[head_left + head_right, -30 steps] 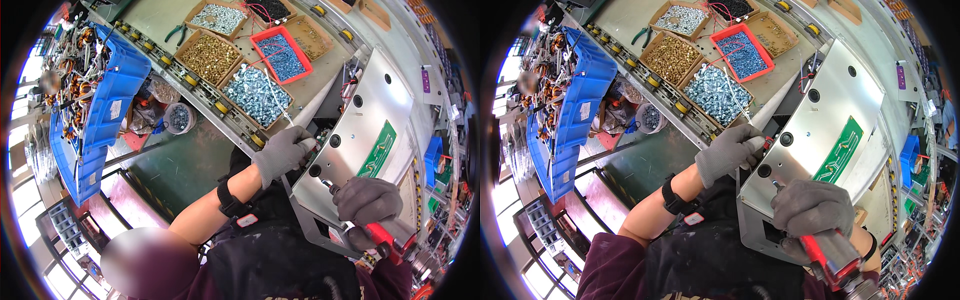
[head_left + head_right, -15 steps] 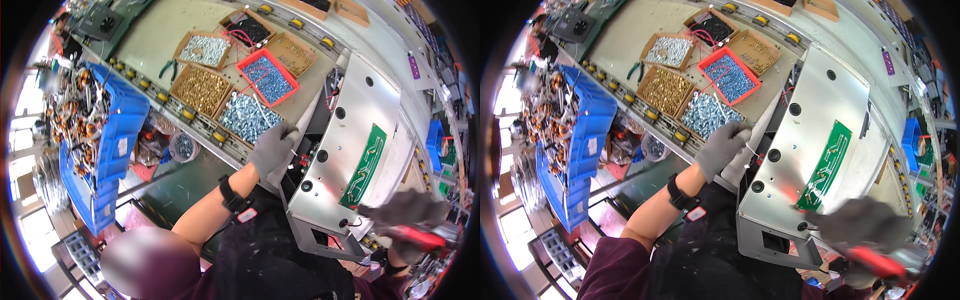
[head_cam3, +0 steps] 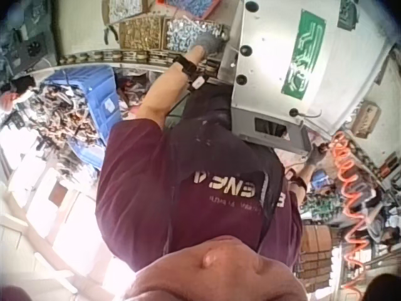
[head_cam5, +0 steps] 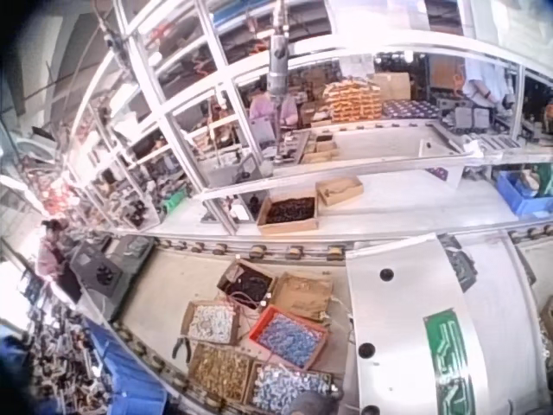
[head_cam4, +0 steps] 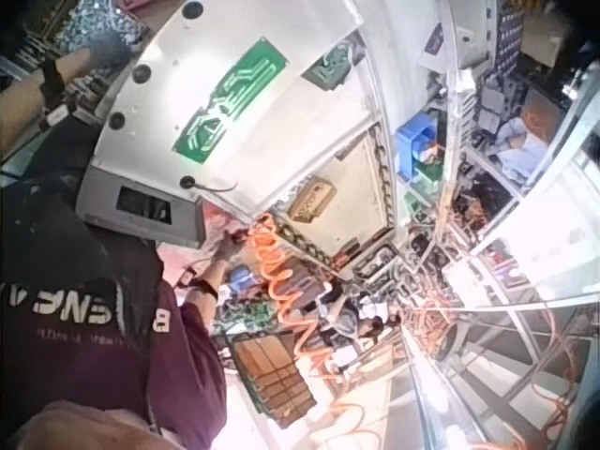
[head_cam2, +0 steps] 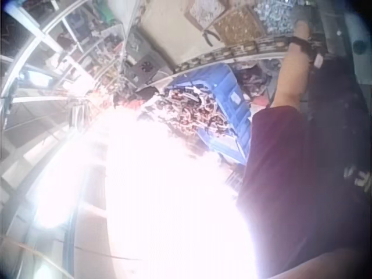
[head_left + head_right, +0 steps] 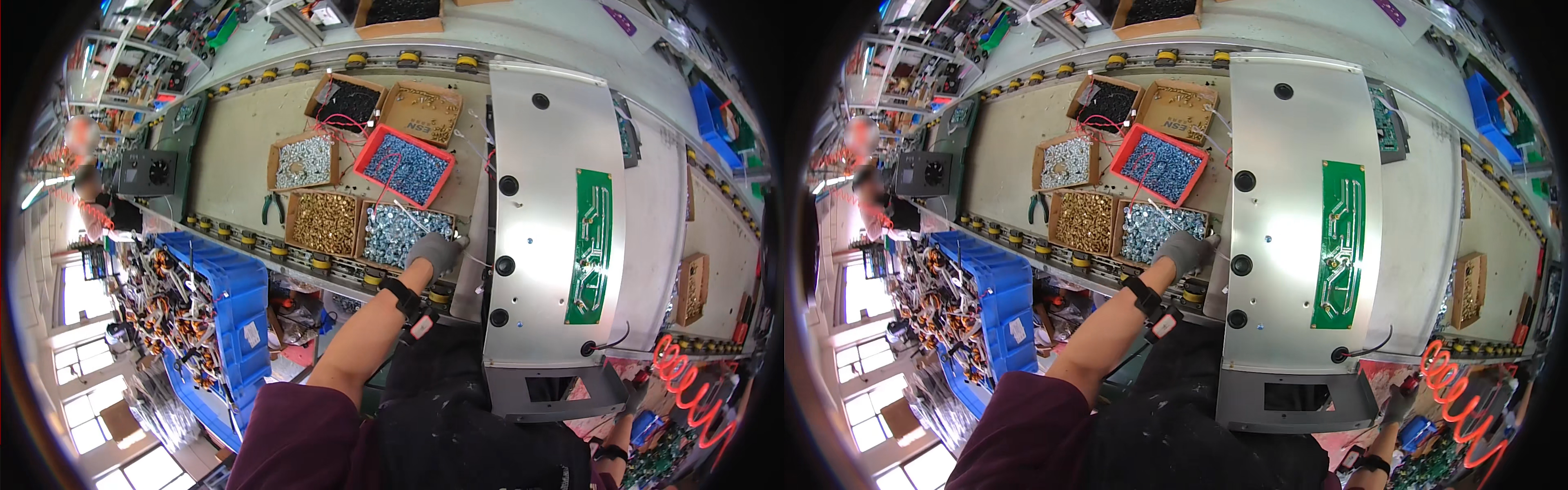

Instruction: Assembling the internal components and housing of an electronic unit on a production line.

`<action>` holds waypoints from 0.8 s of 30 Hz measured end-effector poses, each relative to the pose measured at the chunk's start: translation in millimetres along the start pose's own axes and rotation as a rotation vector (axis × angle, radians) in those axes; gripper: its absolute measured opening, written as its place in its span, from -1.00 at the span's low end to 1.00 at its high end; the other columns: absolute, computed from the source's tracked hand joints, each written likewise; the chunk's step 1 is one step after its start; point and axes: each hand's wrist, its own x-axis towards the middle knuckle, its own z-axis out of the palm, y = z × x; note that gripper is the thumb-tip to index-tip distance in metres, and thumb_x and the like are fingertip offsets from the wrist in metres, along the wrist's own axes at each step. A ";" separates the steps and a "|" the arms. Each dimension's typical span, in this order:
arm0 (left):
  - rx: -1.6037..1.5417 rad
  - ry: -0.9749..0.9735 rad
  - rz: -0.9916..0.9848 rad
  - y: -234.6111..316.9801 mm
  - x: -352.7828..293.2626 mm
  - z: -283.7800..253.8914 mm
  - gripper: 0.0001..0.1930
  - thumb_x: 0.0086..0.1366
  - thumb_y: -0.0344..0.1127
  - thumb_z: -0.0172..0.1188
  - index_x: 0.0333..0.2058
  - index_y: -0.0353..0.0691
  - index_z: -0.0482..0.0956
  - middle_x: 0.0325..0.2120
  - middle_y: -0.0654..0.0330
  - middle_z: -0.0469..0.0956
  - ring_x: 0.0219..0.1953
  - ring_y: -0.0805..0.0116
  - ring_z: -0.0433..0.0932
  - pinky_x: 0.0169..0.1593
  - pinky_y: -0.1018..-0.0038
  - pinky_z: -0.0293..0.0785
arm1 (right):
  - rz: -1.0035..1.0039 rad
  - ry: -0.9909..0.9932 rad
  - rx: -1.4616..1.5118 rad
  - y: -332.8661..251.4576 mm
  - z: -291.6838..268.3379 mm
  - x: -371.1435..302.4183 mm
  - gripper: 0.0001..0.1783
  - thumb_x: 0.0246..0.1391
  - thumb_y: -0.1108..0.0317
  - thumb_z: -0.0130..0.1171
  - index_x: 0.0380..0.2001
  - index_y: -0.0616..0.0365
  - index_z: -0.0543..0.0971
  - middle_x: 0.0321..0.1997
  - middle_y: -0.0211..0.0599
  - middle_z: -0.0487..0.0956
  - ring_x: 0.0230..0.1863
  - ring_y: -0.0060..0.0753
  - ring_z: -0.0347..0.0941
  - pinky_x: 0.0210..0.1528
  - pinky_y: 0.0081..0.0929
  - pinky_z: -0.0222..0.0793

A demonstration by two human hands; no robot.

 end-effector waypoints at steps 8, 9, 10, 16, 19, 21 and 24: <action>-1.553 0.123 0.469 -12.0 1.1 -20.5 -0.88 0.26 -0.29 0.16 -0.28 -0.17 0.53 -0.54 0.31 0.49 -0.66 0.62 0.31 -0.63 0.68 0.23 | 0.124 0.234 -0.668 51.8 -13.7 -37.6 -0.41 -0.07 0.28 0.24 0.09 0.05 0.39 0.00 0.07 0.45 -0.07 0.07 0.44 -0.06 -0.19 0.35; -1.569 0.205 0.545 -21.3 -12.1 -39.2 -0.86 0.27 -0.31 0.15 -0.23 -0.19 0.52 -0.51 0.30 0.51 -0.63 0.63 0.33 -0.60 0.69 0.25 | 0.175 0.210 -0.694 12.6 6.0 -52.4 -0.40 -0.06 0.33 0.23 0.11 0.11 0.37 0.07 0.00 0.43 0.00 -0.07 0.42 0.01 -0.24 0.32; -1.603 0.232 0.638 -17.7 -26.2 -56.5 -0.83 0.28 -0.33 0.13 -0.18 -0.21 0.52 -0.48 0.29 0.52 -0.60 0.64 0.34 -0.58 0.71 0.27 | 0.183 0.239 -0.702 14.5 -13.7 -54.6 -0.40 -0.06 0.33 0.23 0.11 0.11 0.37 0.07 0.00 0.43 0.00 -0.07 0.42 0.01 -0.24 0.32; -1.072 0.035 0.599 -19.2 -83.7 -58.5 -0.73 0.24 -0.30 0.19 -0.14 -0.31 0.52 -0.49 0.24 0.55 -0.54 0.57 0.45 -0.49 0.62 0.38 | -0.089 -0.166 -0.442 -211.5 -15.0 -132.0 -0.48 -0.04 0.44 0.15 0.07 0.21 0.39 -0.12 -0.29 0.49 -0.13 -0.43 0.38 -0.03 -0.50 0.26; -0.751 0.149 0.900 -13.5 -69.1 -12.1 -0.79 0.23 -0.35 0.18 -0.19 -0.32 0.54 -0.52 0.26 0.54 -0.56 0.55 0.46 -0.46 0.63 0.40 | -0.342 -0.109 -0.420 -315.3 -13.0 -168.5 -0.52 0.01 0.45 0.12 0.06 0.24 0.40 -0.17 -0.33 0.49 -0.19 -0.48 0.38 -0.06 -0.53 0.27; -0.487 0.080 1.040 -0.7 -73.3 -8.9 -0.81 0.22 -0.36 0.19 -0.23 -0.32 0.58 -0.47 0.26 0.55 -0.49 0.56 0.50 -0.40 0.63 0.43 | -0.554 -0.026 -0.435 -384.6 11.3 -193.2 -0.54 0.04 0.47 0.08 0.06 0.29 0.39 -0.15 -0.28 0.49 -0.17 -0.48 0.39 -0.05 -0.52 0.27; -0.963 -0.293 1.010 4.7 -59.4 2.0 -0.79 0.23 -0.33 0.19 -0.22 -0.33 0.57 -0.48 0.33 0.52 -0.49 0.56 0.48 -0.41 0.61 0.41 | -0.750 -0.083 -0.414 -461.8 71.0 -217.2 -0.55 0.05 0.48 0.05 0.06 0.32 0.39 -0.12 -0.23 0.50 -0.13 -0.44 0.40 -0.02 -0.48 0.27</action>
